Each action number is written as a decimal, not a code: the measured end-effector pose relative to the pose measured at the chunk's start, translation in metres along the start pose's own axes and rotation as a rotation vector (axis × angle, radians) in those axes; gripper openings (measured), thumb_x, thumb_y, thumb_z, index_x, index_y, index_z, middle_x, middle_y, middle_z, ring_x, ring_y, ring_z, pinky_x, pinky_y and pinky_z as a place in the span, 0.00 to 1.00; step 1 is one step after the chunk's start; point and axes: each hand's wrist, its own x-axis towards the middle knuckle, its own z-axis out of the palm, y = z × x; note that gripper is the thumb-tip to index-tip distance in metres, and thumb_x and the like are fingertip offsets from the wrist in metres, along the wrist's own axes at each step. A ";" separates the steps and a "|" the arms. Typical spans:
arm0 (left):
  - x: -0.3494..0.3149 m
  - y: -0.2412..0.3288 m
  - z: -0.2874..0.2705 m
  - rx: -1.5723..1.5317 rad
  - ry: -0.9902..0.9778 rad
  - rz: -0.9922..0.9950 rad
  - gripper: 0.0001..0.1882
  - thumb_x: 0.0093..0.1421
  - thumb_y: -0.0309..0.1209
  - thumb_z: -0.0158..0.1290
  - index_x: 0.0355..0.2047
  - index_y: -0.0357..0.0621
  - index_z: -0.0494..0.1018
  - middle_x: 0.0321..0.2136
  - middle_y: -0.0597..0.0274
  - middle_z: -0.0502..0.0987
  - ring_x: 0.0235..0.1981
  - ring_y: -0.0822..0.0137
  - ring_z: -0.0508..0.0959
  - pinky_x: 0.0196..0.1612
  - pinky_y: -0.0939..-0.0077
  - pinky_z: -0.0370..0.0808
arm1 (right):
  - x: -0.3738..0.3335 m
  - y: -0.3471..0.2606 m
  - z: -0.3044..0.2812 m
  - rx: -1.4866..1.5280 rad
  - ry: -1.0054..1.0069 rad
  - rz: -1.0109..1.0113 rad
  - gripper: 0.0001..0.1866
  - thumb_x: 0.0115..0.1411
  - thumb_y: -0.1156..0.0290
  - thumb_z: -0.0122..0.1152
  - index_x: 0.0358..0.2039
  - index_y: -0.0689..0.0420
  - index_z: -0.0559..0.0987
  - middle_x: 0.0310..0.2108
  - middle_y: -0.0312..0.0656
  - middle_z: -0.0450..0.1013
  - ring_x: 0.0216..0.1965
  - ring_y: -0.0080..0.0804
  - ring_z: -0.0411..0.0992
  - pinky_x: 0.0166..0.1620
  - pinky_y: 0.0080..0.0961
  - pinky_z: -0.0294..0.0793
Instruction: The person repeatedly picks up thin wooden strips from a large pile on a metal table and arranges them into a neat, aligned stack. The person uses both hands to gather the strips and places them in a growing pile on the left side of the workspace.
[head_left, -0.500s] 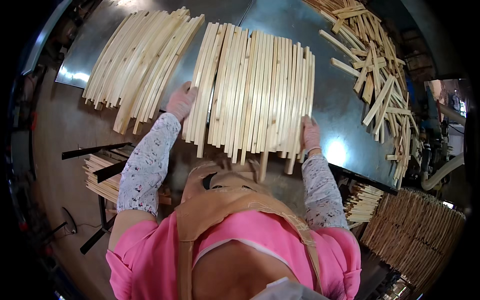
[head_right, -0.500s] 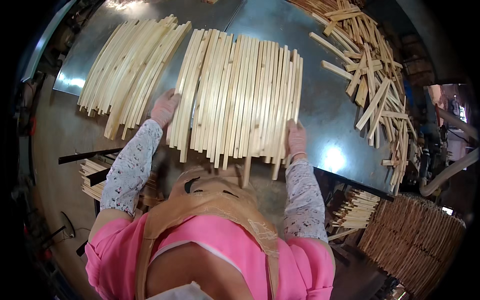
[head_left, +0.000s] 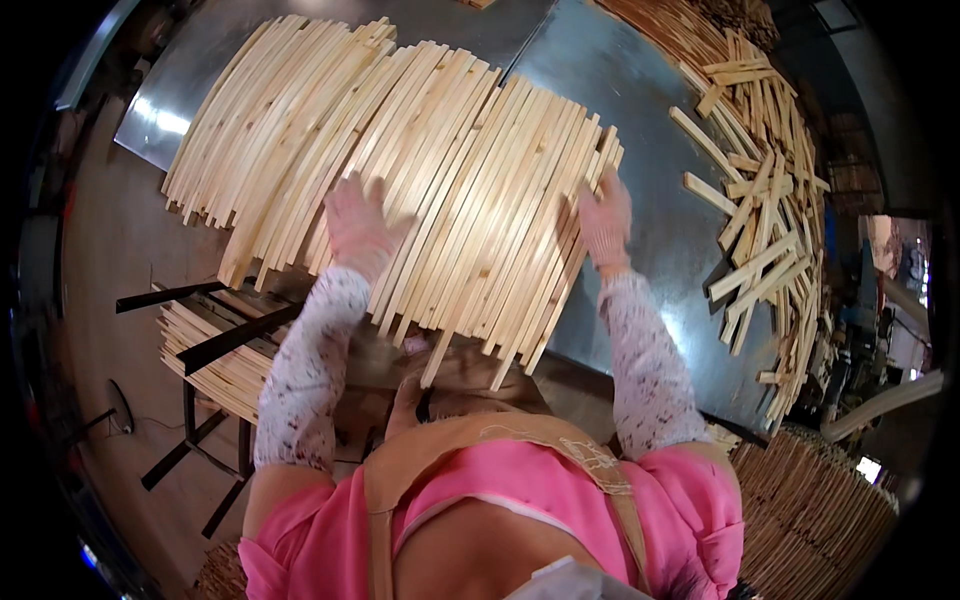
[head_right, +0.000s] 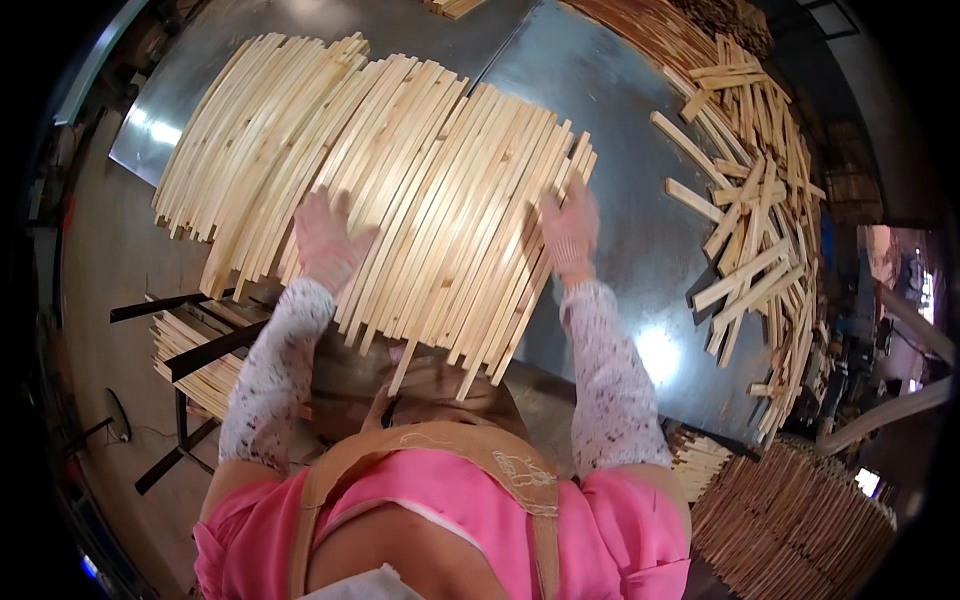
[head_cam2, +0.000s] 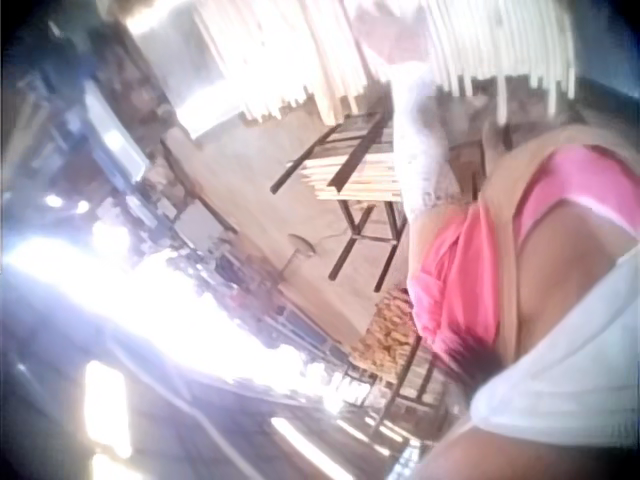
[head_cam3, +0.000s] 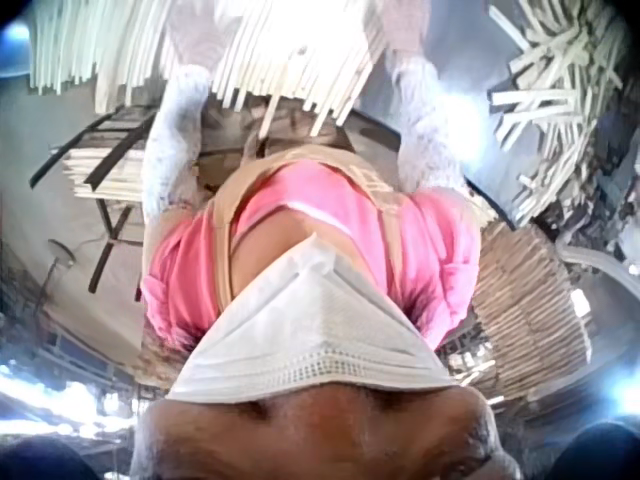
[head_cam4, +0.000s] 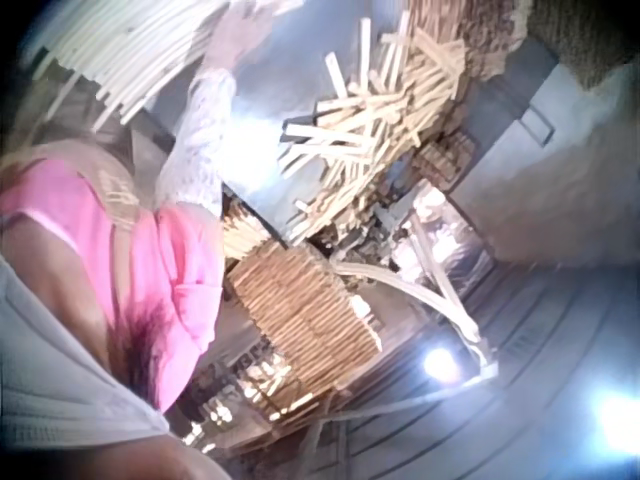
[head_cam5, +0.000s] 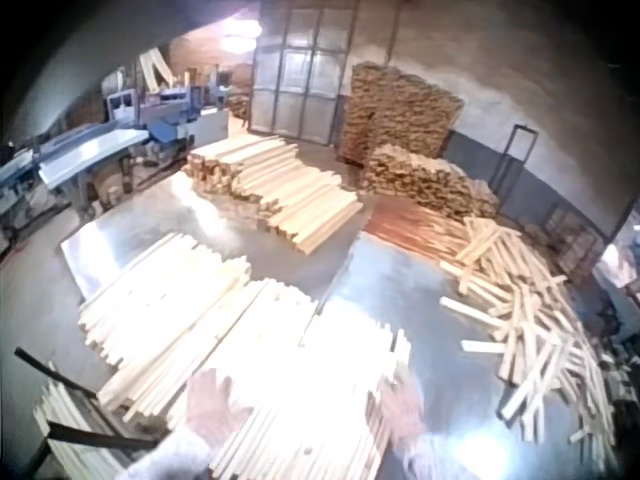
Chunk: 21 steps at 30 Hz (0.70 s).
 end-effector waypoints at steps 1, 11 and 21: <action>-0.011 0.013 0.010 0.066 0.030 0.030 0.52 0.65 0.66 0.54 0.79 0.46 0.58 0.80 0.41 0.51 0.81 0.44 0.49 0.82 0.50 0.45 | 0.040 -0.015 0.011 0.058 -0.052 -0.033 0.25 0.67 0.55 0.63 0.60 0.56 0.78 0.53 0.56 0.81 0.54 0.58 0.79 0.55 0.48 0.77; -0.033 0.033 0.074 -0.092 0.351 0.159 0.51 0.59 0.60 0.65 0.74 0.45 0.62 0.75 0.42 0.56 0.77 0.39 0.54 0.78 0.33 0.49 | 0.221 -0.081 0.132 -0.156 -0.535 -0.204 0.43 0.66 0.42 0.58 0.73 0.56 0.64 0.47 0.54 0.85 0.52 0.55 0.80 0.56 0.47 0.77; -0.036 0.035 0.076 -0.121 0.330 0.089 0.49 0.60 0.55 0.66 0.75 0.49 0.59 0.76 0.45 0.55 0.77 0.40 0.53 0.78 0.34 0.49 | 0.229 -0.102 0.131 -0.193 -0.660 -0.253 0.28 0.66 0.44 0.54 0.50 0.56 0.80 0.46 0.55 0.85 0.51 0.55 0.82 0.58 0.46 0.76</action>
